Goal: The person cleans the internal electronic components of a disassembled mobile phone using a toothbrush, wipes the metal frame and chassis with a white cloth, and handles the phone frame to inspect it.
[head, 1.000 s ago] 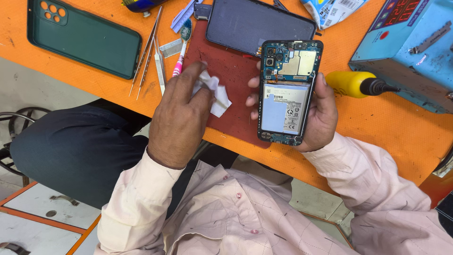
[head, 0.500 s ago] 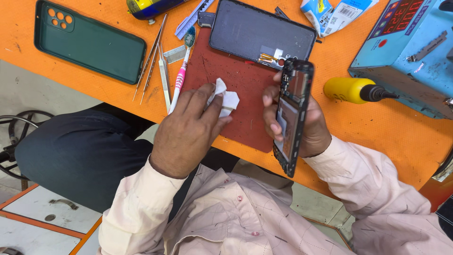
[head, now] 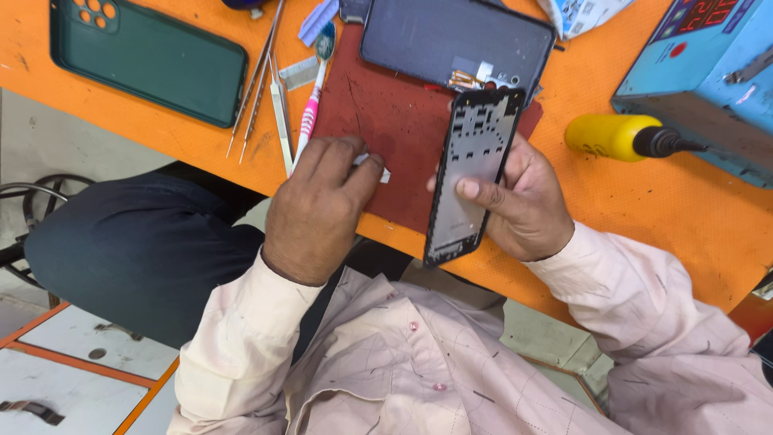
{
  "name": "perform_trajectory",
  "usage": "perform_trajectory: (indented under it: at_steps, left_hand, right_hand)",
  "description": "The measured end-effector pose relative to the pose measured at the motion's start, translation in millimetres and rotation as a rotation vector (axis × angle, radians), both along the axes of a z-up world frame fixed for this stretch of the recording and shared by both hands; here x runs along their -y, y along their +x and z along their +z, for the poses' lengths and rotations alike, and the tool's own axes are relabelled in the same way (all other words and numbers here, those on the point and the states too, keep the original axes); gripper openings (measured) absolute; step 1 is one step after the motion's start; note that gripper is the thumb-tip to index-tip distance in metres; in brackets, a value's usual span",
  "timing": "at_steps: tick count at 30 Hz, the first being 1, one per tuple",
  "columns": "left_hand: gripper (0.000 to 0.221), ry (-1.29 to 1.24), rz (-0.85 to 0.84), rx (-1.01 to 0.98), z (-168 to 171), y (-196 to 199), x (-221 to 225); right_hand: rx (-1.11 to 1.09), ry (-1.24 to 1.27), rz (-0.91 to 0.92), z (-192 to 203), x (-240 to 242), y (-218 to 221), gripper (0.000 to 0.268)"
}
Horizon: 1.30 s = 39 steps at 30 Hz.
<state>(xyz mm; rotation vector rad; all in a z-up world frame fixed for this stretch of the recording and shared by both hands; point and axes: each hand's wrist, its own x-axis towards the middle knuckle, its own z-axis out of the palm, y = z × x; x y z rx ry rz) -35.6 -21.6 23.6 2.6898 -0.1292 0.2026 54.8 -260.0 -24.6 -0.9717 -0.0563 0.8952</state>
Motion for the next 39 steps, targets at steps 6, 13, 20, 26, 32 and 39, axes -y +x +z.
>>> perform_trajectory:
  at_steps: [6,13,20,26,32,39]
  left_hand:
    - [0.030,-0.066,-0.042,-0.021,1,-4,-4]
    - [0.022,-0.021,-0.019,-0.049,0,-7,-5]
    - [0.022,-0.318,0.003,0.090,3,-10,7]
    - [0.034,-0.157,-0.143,0.325,-14,-8,27]
    - [0.025,-0.173,-0.119,0.396,-23,-14,48]
    - [0.025,-0.013,-0.099,0.470,-33,-15,50]
  right_hand:
    - [-0.011,0.026,-0.022,6,-6,1,0.036]
    - [-0.135,0.084,-0.058,21,-16,3,0.040]
    - [-0.161,0.115,-0.096,15,-12,2,0.037]
    - [-0.074,0.098,-0.139,14,-20,0,0.056]
    - [-0.043,0.041,-0.118,24,-27,-1,0.057]
    - [-0.033,0.009,-0.129,25,-29,-1,0.056]
